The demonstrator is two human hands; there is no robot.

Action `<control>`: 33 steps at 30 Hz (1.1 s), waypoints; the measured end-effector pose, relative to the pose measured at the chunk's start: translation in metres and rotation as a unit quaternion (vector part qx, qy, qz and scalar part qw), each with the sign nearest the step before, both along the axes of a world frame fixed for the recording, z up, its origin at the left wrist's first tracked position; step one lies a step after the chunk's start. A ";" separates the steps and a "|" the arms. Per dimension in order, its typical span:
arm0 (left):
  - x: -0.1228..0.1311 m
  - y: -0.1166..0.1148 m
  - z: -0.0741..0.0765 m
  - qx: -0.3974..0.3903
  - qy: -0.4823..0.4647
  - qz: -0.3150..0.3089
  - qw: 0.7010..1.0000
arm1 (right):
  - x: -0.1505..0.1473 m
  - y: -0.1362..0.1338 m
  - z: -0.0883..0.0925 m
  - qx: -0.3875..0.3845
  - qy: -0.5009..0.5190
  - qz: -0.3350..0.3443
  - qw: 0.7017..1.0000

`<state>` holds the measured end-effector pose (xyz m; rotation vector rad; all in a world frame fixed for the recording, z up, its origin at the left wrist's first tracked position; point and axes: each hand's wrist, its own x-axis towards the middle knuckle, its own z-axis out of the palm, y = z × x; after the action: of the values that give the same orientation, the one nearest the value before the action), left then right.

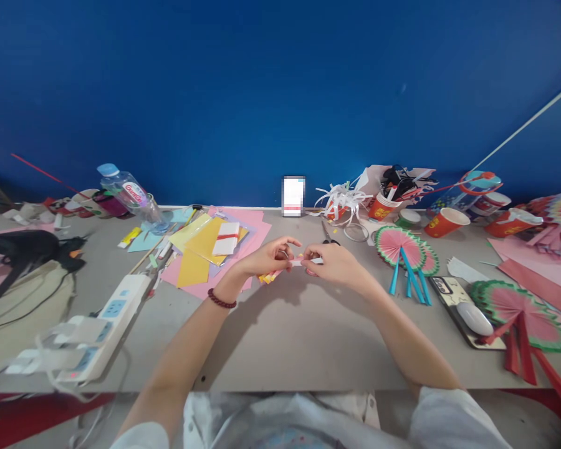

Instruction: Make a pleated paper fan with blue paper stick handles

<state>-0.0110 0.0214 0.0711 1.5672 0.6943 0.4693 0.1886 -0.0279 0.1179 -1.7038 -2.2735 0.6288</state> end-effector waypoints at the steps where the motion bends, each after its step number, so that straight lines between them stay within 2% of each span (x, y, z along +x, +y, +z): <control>1: 0.000 0.000 0.001 -0.001 0.002 0.002 1.000 | 0.000 0.000 -0.001 0.002 -0.005 -0.003 1.000; 12: 0.002 -0.002 0.002 -0.040 0.033 0.075 0.996 | -0.003 0.004 -0.011 0.054 -0.073 -0.019 0.996; 19: 0.000 -0.001 0.003 -0.039 0.045 0.060 0.996 | -0.005 0.004 -0.017 0.077 -0.092 -0.024 0.992; 26: -0.001 -0.001 0.005 -0.022 0.075 0.029 0.997 | -0.008 0.005 -0.017 0.047 -0.134 -0.023 0.990; 33: -0.004 0.001 0.003 -0.023 0.055 0.009 0.998 | -0.009 0.004 -0.016 0.044 -0.125 -0.015 0.991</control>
<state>-0.0146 0.0223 0.0744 1.5535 0.7985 0.3816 0.1794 -0.0243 0.1019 -1.8609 -2.3938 0.3181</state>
